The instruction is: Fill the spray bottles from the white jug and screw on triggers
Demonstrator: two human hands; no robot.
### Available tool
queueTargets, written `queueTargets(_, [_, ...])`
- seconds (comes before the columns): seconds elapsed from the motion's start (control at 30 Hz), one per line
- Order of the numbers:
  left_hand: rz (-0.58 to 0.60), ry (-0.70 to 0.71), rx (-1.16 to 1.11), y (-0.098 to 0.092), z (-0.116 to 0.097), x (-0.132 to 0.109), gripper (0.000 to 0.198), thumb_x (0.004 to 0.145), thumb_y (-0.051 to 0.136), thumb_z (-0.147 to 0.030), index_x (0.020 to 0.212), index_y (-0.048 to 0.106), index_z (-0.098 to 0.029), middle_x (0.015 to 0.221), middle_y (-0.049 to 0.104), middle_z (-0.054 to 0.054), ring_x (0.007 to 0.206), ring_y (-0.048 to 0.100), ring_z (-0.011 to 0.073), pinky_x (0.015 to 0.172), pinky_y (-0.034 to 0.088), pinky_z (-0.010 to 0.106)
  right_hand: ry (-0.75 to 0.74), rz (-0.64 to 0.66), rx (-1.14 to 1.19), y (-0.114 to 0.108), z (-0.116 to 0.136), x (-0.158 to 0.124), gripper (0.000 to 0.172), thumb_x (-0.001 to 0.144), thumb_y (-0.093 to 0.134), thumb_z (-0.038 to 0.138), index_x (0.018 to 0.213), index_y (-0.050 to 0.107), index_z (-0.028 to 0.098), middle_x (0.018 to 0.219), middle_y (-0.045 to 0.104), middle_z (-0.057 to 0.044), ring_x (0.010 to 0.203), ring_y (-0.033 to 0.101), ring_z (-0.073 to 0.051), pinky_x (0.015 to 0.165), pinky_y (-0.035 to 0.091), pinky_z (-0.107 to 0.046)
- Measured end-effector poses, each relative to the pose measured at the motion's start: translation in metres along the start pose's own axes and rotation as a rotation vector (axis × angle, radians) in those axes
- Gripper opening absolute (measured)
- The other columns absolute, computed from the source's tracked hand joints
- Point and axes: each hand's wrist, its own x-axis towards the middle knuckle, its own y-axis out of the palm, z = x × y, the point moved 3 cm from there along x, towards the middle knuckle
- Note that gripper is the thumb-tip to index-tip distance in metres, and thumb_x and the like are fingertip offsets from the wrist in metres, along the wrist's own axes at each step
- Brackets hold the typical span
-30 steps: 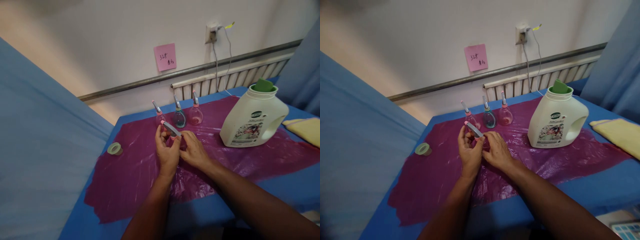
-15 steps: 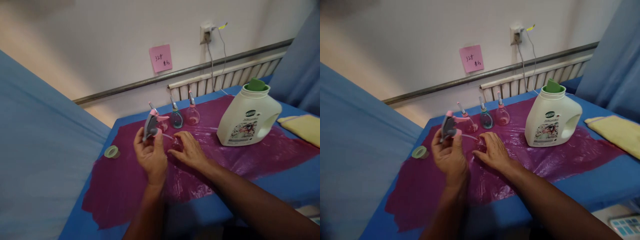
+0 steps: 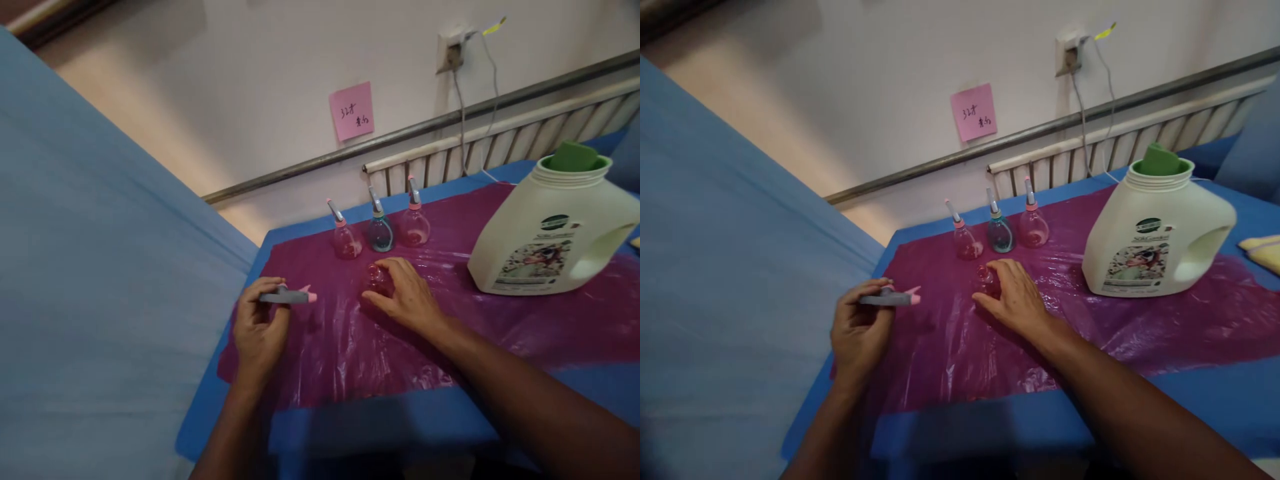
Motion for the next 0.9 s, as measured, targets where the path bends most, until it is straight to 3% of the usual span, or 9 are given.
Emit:
queueTargets(0.13, [0.421,-0.009,0.162,-0.019,0.034,-0.011,0.012,0.099,0.076,-0.031,0.101,0.067,-0.024,0.120,0.078,0.008,0.120,0.076,0.0262,0.110,0.061,0.050,-0.003,-0.008,-0.004,0.000,-0.001,-0.002,0.050,0.093,0.085,0.049,0.134,0.067,0.025,0.129,0.075,-0.014,0.119,0.072,-0.038,0.101,0.062,-0.057])
queueTargets(0.3, [0.823,-0.043,0.184,-0.033,0.046,-0.009,0.014,0.107,0.057,-0.025,0.094,0.064,-0.023,0.120,0.076,0.009,0.125,0.074,0.0259,0.104,0.061,0.046,-0.002,0.004,-0.013,0.000,-0.001,-0.003,0.051,0.093,0.084,0.048,0.135,0.067,0.024,0.130,0.075,-0.015,0.121,0.072,-0.038,0.103,0.062,-0.057])
queueTargets(0.4, [1.057,0.035,0.240,-0.037,0.050,0.003,0.019,0.101,0.052,-0.015,0.091,0.067,-0.024,0.106,0.075,0.007,0.109,0.073,0.0236,0.097,0.060,0.041,0.009,0.008,-0.019,0.000,0.000,-0.003,0.051,0.093,0.083,0.047,0.136,0.068,0.024,0.130,0.075,-0.015,0.121,0.072,-0.038,0.103,0.062,-0.057])
queueTargets(0.53, [1.258,0.119,0.291,-0.033,0.060,0.013,0.018,0.091,0.059,-0.013,0.079,0.065,-0.024,0.086,0.071,0.004,0.081,0.065,0.0205,0.083,0.057,0.034,0.007,0.003,-0.026,-0.001,0.000,-0.003,0.051,0.093,0.083,0.048,0.136,0.069,0.024,0.130,0.075,-0.015,0.121,0.072,-0.038,0.102,0.062,-0.057])
queueTargets(0.63, [1.315,0.156,0.314,-0.028,0.064,0.014,0.023,0.092,0.056,-0.011,0.074,0.065,-0.023,0.083,0.072,0.004,0.079,0.065,0.0202,0.085,0.057,0.034,0.004,0.005,-0.022,0.000,-0.001,-0.003,0.052,0.094,0.082,0.048,0.137,0.069,0.024,0.131,0.075,-0.015,0.121,0.072,-0.037,0.102,0.062,-0.057])
queueTargets(0.73, [1.285,0.207,0.379,-0.026,0.054,0.017,0.025,0.092,0.057,-0.010,0.097,0.077,-0.024,0.109,0.082,0.007,0.102,0.075,0.0240,0.100,0.060,0.041,0.000,0.005,-0.018,0.001,0.000,-0.003,0.052,0.094,0.082,0.048,0.138,0.069,0.024,0.131,0.075,-0.015,0.121,0.072,-0.038,0.104,0.062,-0.057])
queueTargets(0.83, [1.096,0.205,0.357,-0.019,0.014,0.020,0.046,0.099,0.058,-0.014,0.141,0.073,-0.027,0.154,0.073,0.011,0.140,0.070,0.0311,0.117,0.059,0.055,-0.003,-0.020,-0.009,0.000,0.000,-0.002,0.052,0.093,0.084,0.049,0.136,0.070,0.023,0.131,0.075,-0.015,0.121,0.073,-0.037,0.104,0.062,-0.057])
queueTargets(0.9, [0.890,0.117,0.198,-0.012,-0.031,0.017,0.041,0.108,0.061,-0.024,0.148,0.069,-0.033,0.159,0.070,0.009,0.148,0.067,0.0310,0.123,0.058,0.058,-0.005,-0.063,-0.003,-0.002,0.000,0.000,0.053,0.094,0.084,0.050,0.138,0.069,0.023,0.133,0.075,-0.016,0.124,0.072,-0.038,0.107,0.061,-0.058])
